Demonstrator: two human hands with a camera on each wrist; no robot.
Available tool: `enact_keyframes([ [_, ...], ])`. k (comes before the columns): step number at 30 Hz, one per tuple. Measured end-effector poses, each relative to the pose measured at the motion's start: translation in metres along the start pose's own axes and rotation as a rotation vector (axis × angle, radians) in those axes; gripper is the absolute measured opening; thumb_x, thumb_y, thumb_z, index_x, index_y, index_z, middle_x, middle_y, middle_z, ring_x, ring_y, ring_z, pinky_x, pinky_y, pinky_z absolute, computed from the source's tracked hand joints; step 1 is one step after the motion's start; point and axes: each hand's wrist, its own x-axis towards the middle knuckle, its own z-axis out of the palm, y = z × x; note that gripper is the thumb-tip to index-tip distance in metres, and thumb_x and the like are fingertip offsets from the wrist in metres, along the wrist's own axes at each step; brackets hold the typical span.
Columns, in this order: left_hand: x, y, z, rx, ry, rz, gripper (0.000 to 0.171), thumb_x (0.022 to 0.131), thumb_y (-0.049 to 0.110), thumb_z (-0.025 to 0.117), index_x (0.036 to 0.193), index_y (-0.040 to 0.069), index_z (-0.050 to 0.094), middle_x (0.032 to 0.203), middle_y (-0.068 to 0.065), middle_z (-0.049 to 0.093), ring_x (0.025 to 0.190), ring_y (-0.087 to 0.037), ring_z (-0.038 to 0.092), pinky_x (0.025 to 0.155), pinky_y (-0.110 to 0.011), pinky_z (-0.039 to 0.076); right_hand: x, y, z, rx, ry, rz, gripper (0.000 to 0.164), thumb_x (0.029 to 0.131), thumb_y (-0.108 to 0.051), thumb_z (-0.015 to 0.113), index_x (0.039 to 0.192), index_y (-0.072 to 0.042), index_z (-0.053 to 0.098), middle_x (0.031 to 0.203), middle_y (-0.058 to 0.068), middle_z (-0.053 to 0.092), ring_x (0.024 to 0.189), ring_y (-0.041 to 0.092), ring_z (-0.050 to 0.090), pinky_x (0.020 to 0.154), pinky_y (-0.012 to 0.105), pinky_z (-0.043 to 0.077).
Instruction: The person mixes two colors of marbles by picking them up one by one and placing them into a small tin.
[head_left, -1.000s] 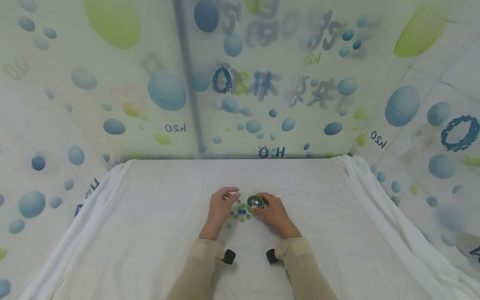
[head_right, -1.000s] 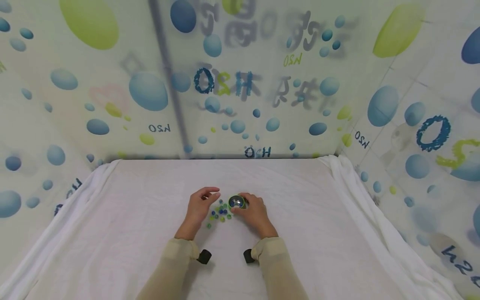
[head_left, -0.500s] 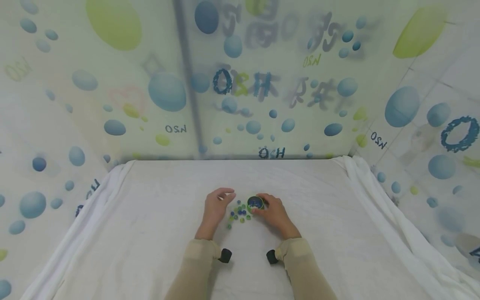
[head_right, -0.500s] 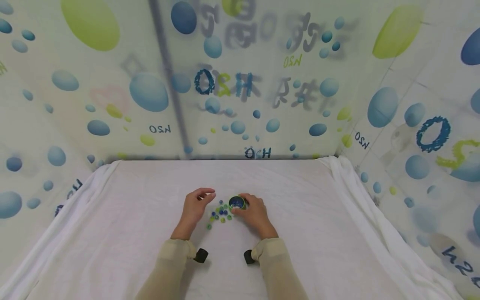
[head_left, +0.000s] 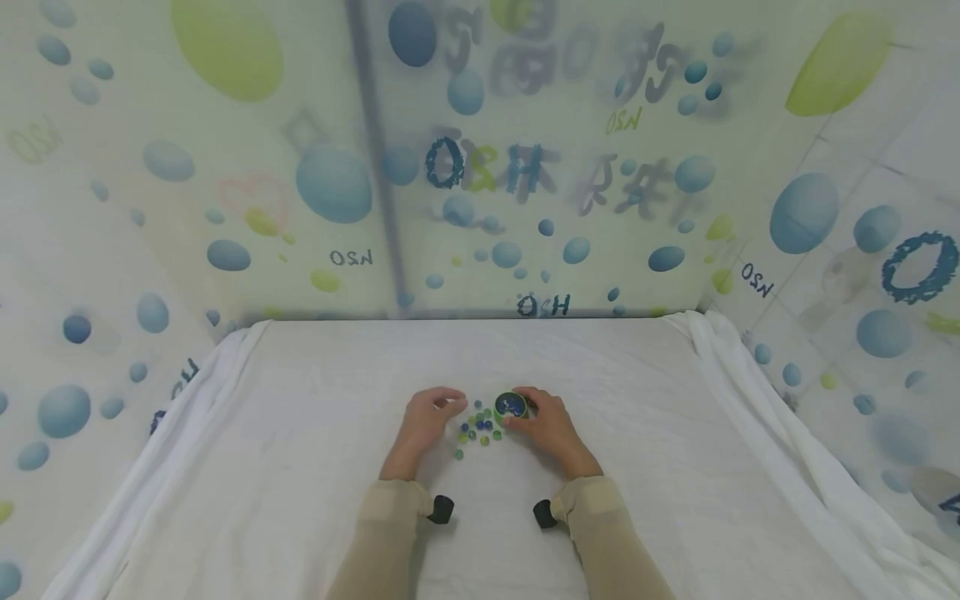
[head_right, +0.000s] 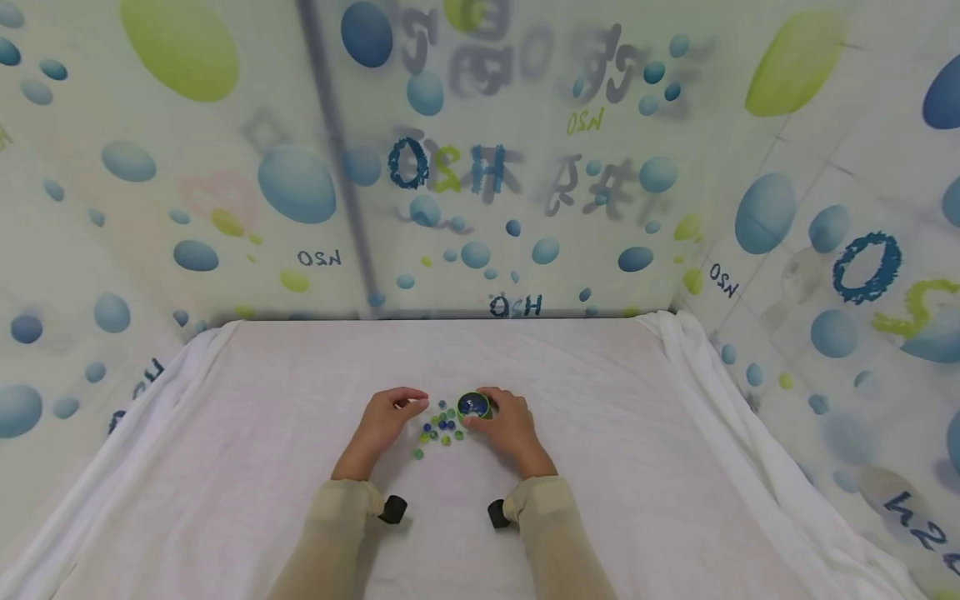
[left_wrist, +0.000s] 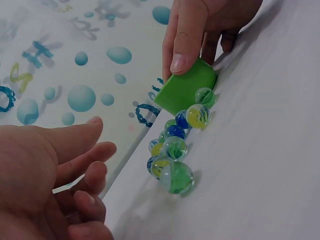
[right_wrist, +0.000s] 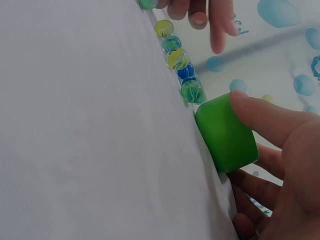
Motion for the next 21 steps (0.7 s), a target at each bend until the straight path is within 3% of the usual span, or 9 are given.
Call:
enact_keyframes([
  [5, -0.0015, -0.0011, -0.0020, 0.051, -0.064, -0.027, 0.022, 0.091, 0.025, 0.068, 0.109, 0.014, 0.072, 0.113, -0.008, 0.064, 0.100, -0.024, 0.057, 0.084, -0.042, 0.047, 0.0000, 0.0006, -0.0005, -0.012, -0.001, -0.009, 0.055, 0.081, -0.029, 0.079, 0.130, -0.012, 0.059, 0.131, 0.011, 0.058, 0.122, 0.034, 0.047, 0.103, 0.050, 0.034],
  [10, -0.0023, -0.0025, -0.0026, 0.092, -0.107, -0.049, 0.022, 0.090, 0.025, 0.069, 0.109, 0.014, 0.072, 0.105, -0.006, 0.064, 0.092, -0.022, 0.058, 0.078, -0.040, 0.048, 0.0008, 0.0014, 0.0002, -0.022, -0.009, -0.004, 0.056, 0.081, -0.030, 0.079, 0.131, -0.012, 0.059, 0.132, 0.010, 0.057, 0.123, 0.034, 0.047, 0.104, 0.049, 0.034],
  [21, -0.0041, -0.0041, -0.0039, 0.144, -0.147, -0.024, 0.018, 0.087, 0.019, 0.071, 0.104, 0.014, 0.073, 0.106, -0.008, 0.064, 0.096, -0.024, 0.059, 0.080, -0.042, 0.049, 0.0004, 0.0009, -0.0005, -0.012, -0.006, -0.006, 0.056, 0.082, -0.030, 0.079, 0.131, -0.012, 0.059, 0.131, 0.010, 0.057, 0.123, 0.033, 0.047, 0.103, 0.050, 0.034],
])
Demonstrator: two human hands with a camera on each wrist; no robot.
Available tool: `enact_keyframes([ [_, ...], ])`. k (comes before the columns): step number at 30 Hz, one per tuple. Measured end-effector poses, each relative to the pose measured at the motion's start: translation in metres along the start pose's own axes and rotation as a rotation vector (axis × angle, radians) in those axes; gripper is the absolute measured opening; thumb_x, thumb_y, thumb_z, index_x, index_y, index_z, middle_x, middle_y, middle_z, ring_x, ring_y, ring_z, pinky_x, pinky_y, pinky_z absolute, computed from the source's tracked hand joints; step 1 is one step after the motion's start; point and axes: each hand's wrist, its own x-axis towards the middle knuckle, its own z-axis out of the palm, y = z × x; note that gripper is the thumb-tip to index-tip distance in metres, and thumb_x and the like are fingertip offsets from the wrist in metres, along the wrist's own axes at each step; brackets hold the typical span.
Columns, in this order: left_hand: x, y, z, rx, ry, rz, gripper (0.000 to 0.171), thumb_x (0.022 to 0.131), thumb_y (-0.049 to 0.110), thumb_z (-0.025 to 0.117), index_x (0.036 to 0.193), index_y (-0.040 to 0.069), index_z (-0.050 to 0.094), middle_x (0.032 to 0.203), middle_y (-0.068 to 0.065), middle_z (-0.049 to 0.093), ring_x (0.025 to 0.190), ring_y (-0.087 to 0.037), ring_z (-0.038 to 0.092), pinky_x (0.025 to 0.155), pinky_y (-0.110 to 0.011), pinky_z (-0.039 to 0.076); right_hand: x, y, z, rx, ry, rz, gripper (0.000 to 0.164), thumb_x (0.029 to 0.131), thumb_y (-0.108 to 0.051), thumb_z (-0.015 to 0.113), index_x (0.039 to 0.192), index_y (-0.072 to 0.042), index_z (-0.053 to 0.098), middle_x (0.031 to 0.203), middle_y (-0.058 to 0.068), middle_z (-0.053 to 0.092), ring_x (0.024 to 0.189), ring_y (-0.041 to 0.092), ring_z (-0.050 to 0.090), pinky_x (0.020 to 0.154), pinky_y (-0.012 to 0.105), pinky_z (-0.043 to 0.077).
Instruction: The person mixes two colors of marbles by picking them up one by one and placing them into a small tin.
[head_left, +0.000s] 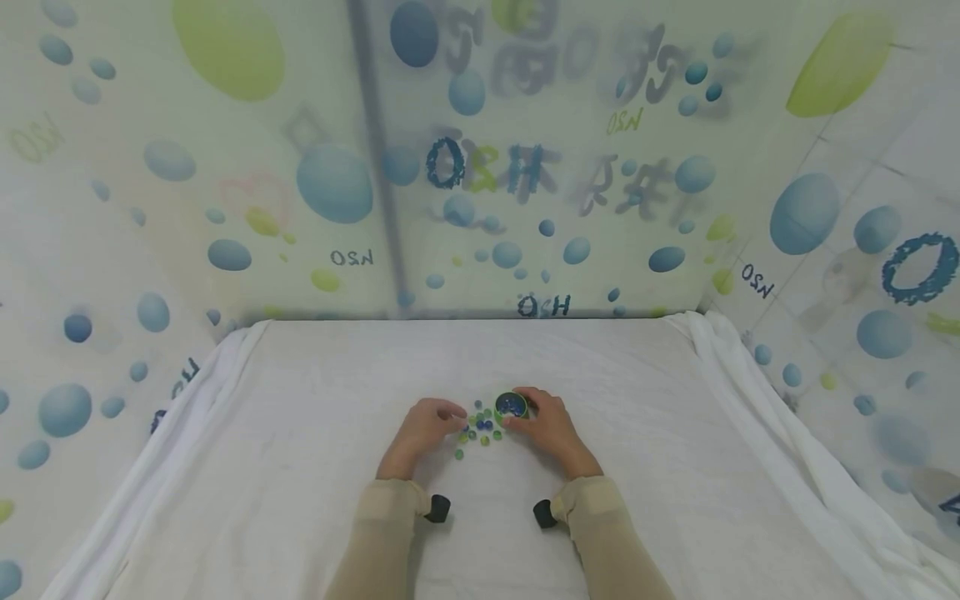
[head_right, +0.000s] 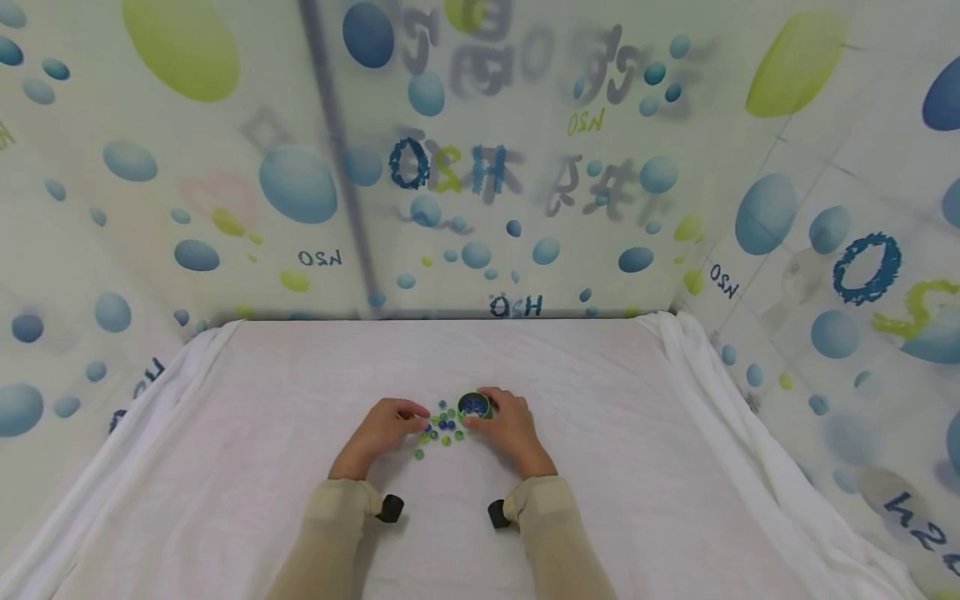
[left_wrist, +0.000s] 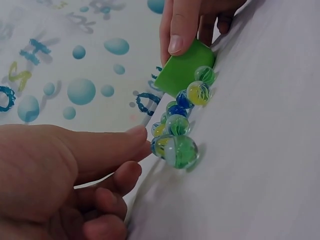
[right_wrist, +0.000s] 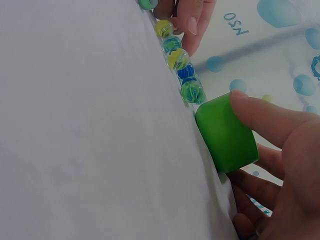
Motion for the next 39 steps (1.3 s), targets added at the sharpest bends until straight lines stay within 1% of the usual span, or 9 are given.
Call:
enact_keyframes([
  [9, -0.0007, -0.0008, 0.0013, 0.015, -0.001, 0.002, 0.012, 0.087, 0.018, 0.070, 0.098, 0.014, 0.074, 0.112, -0.008, 0.064, 0.105, -0.028, 0.058, 0.087, -0.045, 0.047, -0.0008, -0.0007, 0.0000, 0.014, 0.005, -0.004, 0.055, 0.082, -0.029, 0.079, 0.130, -0.012, 0.059, 0.130, 0.011, 0.058, 0.124, 0.034, 0.046, 0.104, 0.050, 0.033],
  [17, 0.0001, -0.0019, 0.0025, 0.050, 0.001, 0.035, 0.008, 0.085, 0.018, 0.072, 0.093, 0.015, 0.075, 0.109, -0.008, 0.065, 0.105, -0.028, 0.058, 0.090, -0.047, 0.046, -0.0006, -0.0002, -0.0005, 0.023, 0.003, -0.008, 0.054, 0.082, -0.029, 0.079, 0.130, -0.012, 0.060, 0.131, 0.010, 0.058, 0.125, 0.033, 0.046, 0.105, 0.051, 0.032],
  [25, -0.0012, -0.0002, 0.0037, 0.065, 0.018, 0.026, 0.008, 0.085, 0.018, 0.072, 0.092, 0.015, 0.075, 0.110, -0.008, 0.065, 0.107, -0.029, 0.057, 0.091, -0.048, 0.045, 0.0006, 0.0012, 0.0002, 0.023, 0.000, -0.008, 0.055, 0.082, -0.029, 0.079, 0.130, -0.012, 0.059, 0.130, 0.009, 0.058, 0.125, 0.034, 0.045, 0.104, 0.050, 0.033],
  [39, 0.0005, -0.0027, 0.0047, 0.045, 0.028, 0.006, 0.009, 0.085, 0.018, 0.071, 0.092, 0.015, 0.074, 0.112, -0.009, 0.062, 0.110, -0.031, 0.055, 0.094, -0.049, 0.042, 0.0012, 0.0019, 0.0022, 0.012, -0.001, 0.012, 0.055, 0.082, -0.029, 0.079, 0.131, -0.012, 0.059, 0.132, 0.011, 0.057, 0.126, 0.034, 0.045, 0.105, 0.051, 0.032],
])
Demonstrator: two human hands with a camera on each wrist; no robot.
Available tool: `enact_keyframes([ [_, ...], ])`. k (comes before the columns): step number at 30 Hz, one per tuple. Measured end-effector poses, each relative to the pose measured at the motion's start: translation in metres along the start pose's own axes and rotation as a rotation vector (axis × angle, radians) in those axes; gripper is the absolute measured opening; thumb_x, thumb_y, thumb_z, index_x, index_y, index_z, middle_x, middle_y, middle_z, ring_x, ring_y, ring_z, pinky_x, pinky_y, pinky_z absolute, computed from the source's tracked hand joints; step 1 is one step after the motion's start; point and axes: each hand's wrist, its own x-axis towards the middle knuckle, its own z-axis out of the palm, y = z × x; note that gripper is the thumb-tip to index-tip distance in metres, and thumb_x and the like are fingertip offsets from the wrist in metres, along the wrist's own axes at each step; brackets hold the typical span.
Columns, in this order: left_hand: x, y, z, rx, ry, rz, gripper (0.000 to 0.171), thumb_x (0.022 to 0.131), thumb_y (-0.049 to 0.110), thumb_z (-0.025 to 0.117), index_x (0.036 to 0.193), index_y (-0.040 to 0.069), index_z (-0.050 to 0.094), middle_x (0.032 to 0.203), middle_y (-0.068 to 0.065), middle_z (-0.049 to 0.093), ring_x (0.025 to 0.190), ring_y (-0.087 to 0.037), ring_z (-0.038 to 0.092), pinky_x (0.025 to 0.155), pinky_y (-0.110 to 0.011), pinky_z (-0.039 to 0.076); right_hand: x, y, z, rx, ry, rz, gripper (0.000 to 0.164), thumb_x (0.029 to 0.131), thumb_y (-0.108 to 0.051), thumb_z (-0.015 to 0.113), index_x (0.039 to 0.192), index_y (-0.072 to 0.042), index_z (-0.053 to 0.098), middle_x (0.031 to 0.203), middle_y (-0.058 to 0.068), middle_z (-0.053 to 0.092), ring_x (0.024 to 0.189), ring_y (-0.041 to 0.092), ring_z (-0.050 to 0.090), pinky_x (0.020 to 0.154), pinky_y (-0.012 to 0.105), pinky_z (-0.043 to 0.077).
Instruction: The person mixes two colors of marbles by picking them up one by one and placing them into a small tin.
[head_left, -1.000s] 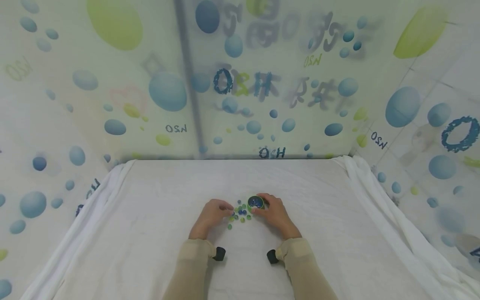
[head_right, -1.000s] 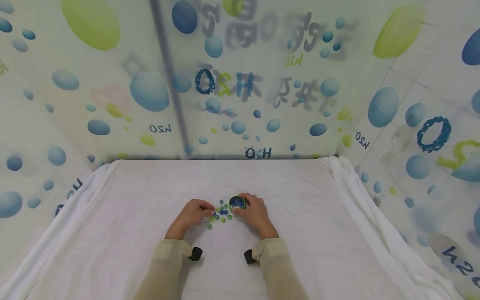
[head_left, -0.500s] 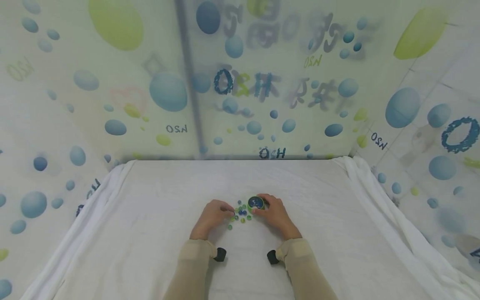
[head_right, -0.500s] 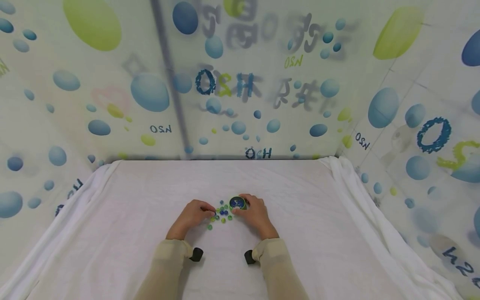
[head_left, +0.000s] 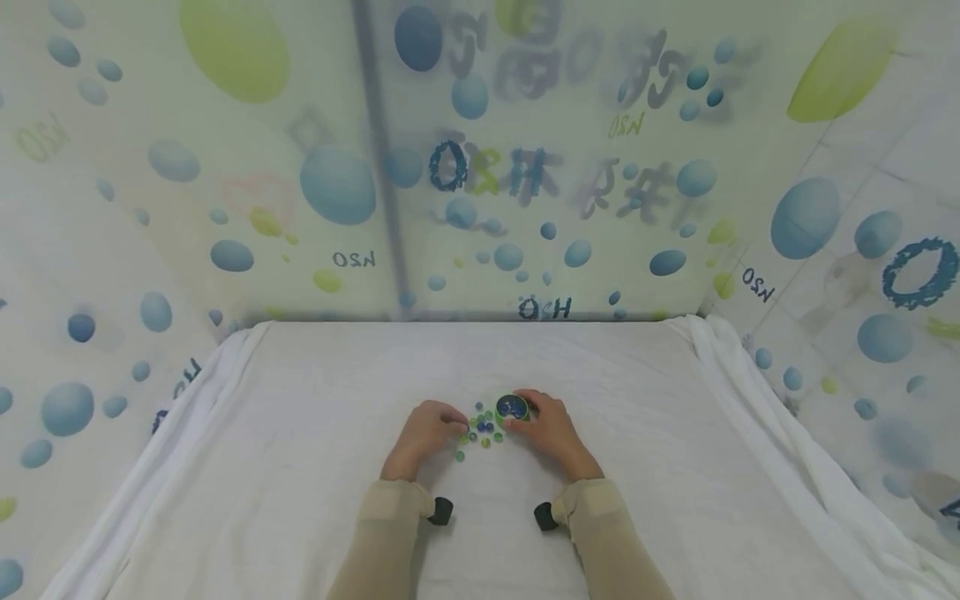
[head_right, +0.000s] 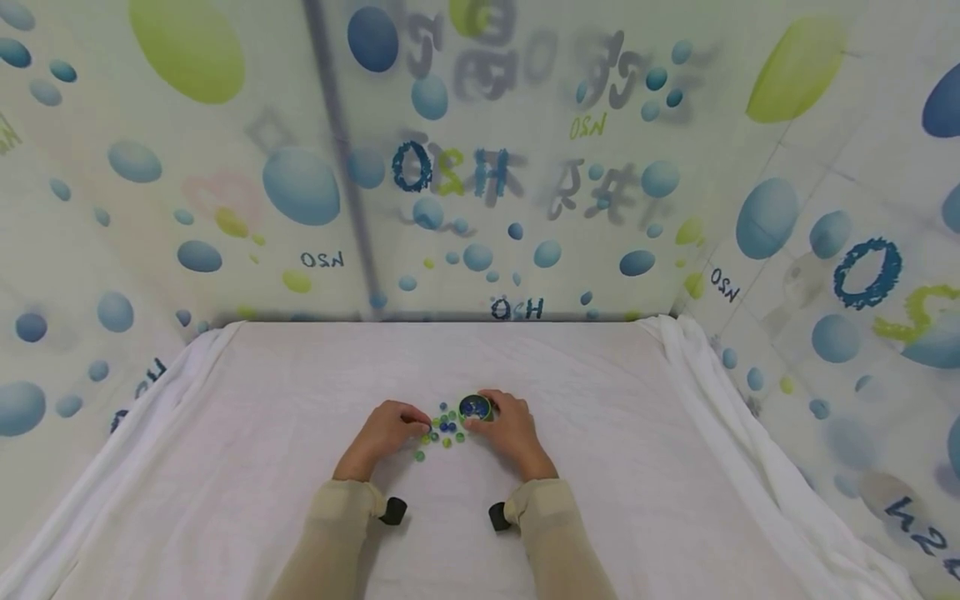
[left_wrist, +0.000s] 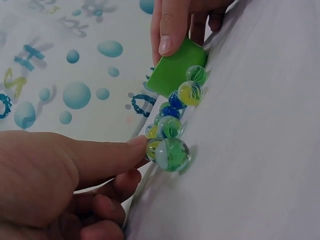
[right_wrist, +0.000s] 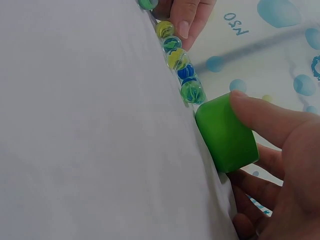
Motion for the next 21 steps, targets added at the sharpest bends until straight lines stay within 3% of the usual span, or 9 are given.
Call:
enact_keyframes([
  [10, -0.0012, -0.0036, 0.0001, -0.041, 0.005, -0.049, 0.009, 0.087, 0.020, 0.070, 0.094, 0.016, 0.073, 0.111, -0.008, 0.062, 0.107, -0.029, 0.055, 0.090, -0.047, 0.044, -0.0034, 0.0022, 0.0028, 0.014, -0.009, -0.011, 0.055, 0.082, -0.028, 0.079, 0.130, -0.010, 0.059, 0.133, 0.012, 0.057, 0.127, 0.035, 0.045, 0.106, 0.052, 0.032],
  [21, -0.0013, 0.0016, -0.0039, -0.094, 0.024, -0.024, 0.012, 0.090, 0.022, 0.068, 0.100, 0.018, 0.074, 0.107, -0.005, 0.065, 0.098, -0.024, 0.057, 0.080, -0.042, 0.048, 0.0002, 0.0023, 0.0020, -0.016, 0.002, -0.001, 0.054, 0.082, -0.030, 0.079, 0.130, -0.013, 0.059, 0.133, 0.011, 0.056, 0.128, 0.035, 0.045, 0.105, 0.052, 0.032],
])
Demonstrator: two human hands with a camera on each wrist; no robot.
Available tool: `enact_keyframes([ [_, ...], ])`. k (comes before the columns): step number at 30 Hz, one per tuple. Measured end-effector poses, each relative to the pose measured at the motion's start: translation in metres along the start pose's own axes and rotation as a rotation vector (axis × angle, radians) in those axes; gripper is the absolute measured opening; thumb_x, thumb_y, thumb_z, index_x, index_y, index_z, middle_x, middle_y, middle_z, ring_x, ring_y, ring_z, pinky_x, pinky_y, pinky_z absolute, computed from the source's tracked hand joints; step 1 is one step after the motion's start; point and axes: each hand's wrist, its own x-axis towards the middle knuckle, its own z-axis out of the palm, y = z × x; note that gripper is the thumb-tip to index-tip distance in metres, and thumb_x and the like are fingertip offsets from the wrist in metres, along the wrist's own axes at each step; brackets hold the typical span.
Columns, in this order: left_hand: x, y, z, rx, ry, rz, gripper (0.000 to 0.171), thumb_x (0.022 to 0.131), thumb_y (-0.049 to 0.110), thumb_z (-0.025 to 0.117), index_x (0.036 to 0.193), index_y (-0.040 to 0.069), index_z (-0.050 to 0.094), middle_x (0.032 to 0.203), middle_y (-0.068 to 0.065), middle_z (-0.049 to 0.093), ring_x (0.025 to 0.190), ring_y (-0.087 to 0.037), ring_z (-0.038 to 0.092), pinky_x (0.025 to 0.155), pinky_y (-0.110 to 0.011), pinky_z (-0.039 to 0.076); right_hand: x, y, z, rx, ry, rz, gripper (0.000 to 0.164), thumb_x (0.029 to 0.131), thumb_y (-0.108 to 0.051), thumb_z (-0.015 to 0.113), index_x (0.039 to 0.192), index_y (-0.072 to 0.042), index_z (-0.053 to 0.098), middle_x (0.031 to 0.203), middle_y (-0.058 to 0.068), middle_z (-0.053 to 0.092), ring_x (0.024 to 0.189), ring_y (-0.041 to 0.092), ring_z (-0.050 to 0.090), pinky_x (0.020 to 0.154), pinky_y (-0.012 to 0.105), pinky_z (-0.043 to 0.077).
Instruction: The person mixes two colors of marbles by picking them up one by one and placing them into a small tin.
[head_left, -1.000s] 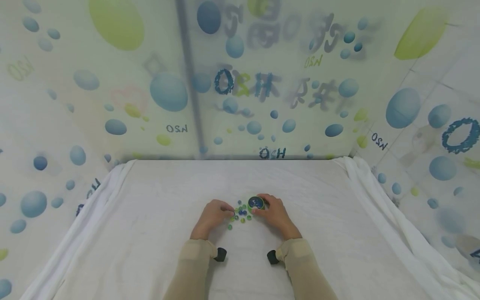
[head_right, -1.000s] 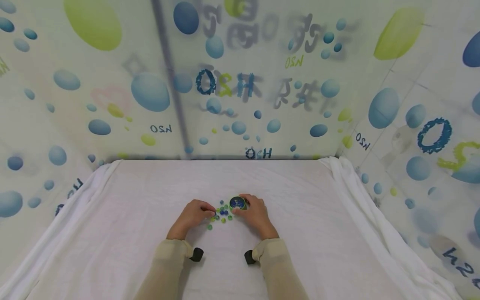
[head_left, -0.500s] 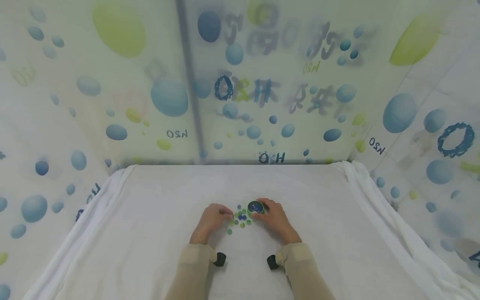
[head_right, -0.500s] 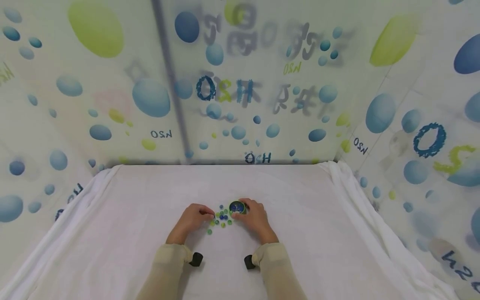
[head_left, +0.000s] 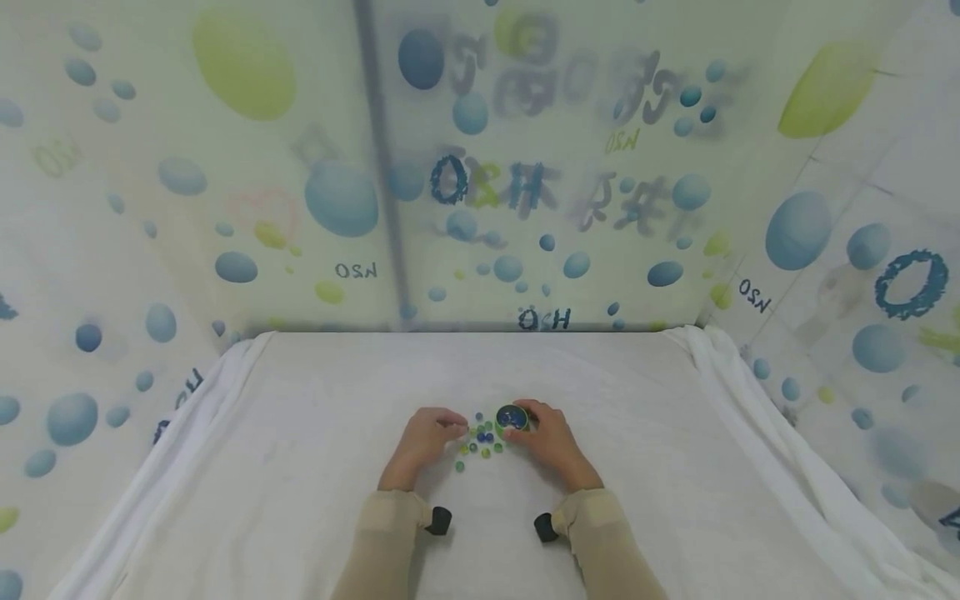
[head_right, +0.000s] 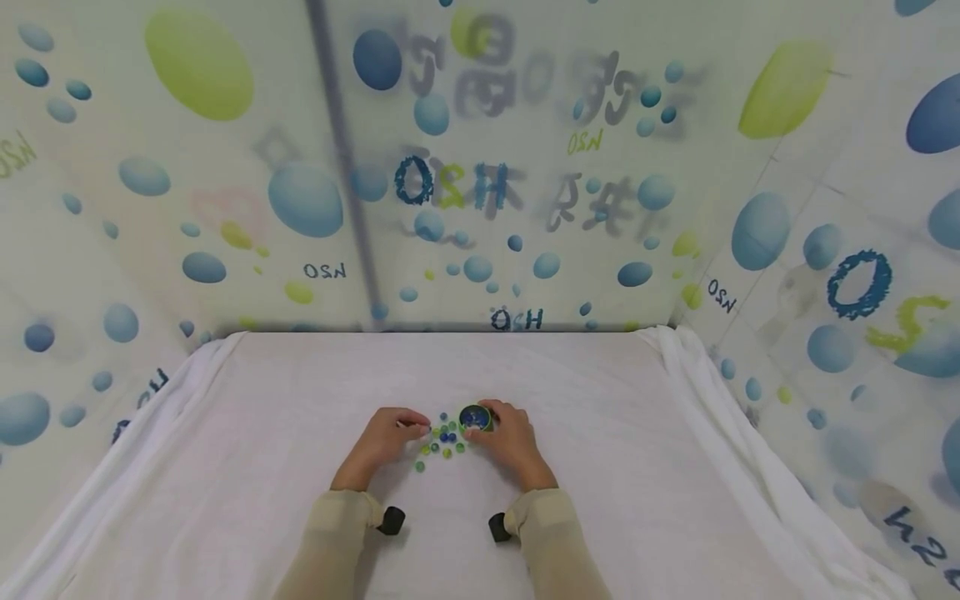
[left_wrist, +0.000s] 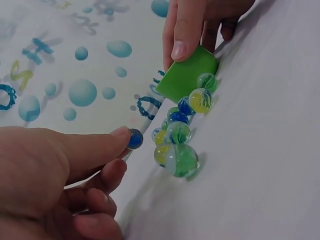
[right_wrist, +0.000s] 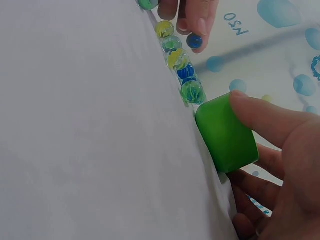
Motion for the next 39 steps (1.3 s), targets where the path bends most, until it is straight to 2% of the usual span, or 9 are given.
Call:
enact_keyframes([
  [7, 0.005, 0.000, 0.001, -0.009, 0.012, 0.133, 0.012, 0.090, 0.020, 0.069, 0.100, 0.017, 0.075, 0.099, 0.001, 0.066, 0.088, -0.018, 0.056, 0.076, -0.037, 0.045, -0.002, -0.001, -0.002, 0.011, 0.001, -0.013, 0.055, 0.082, -0.029, 0.079, 0.130, -0.011, 0.059, 0.133, 0.012, 0.056, 0.128, 0.036, 0.044, 0.106, 0.052, 0.031],
  [22, 0.006, 0.007, 0.009, -0.070, 0.023, 0.263, 0.014, 0.091, 0.021, 0.068, 0.104, 0.017, 0.073, 0.103, 0.004, 0.067, 0.088, -0.015, 0.054, 0.078, -0.036, 0.044, -0.003, -0.001, -0.002, 0.008, 0.003, -0.008, 0.054, 0.082, -0.030, 0.078, 0.130, -0.012, 0.059, 0.133, 0.011, 0.057, 0.128, 0.035, 0.045, 0.106, 0.053, 0.031],
  [33, 0.008, 0.010, 0.012, -0.107, 0.005, 0.270, 0.016, 0.092, 0.023, 0.068, 0.107, 0.019, 0.072, 0.104, 0.006, 0.068, 0.088, -0.014, 0.056, 0.078, -0.035, 0.045, -0.003, -0.001, -0.003, 0.012, 0.000, -0.025, 0.053, 0.083, -0.030, 0.077, 0.130, -0.013, 0.059, 0.132, 0.011, 0.057, 0.127, 0.034, 0.045, 0.105, 0.053, 0.031],
  [39, 0.007, 0.012, 0.014, -0.112, 0.024, 0.269, 0.016, 0.093, 0.022, 0.067, 0.108, 0.019, 0.072, 0.102, 0.004, 0.067, 0.088, -0.016, 0.056, 0.077, -0.035, 0.046, -0.002, -0.002, -0.003, 0.005, -0.001, -0.022, 0.053, 0.083, -0.030, 0.077, 0.130, -0.013, 0.059, 0.132, 0.011, 0.057, 0.126, 0.034, 0.046, 0.105, 0.053, 0.032],
])
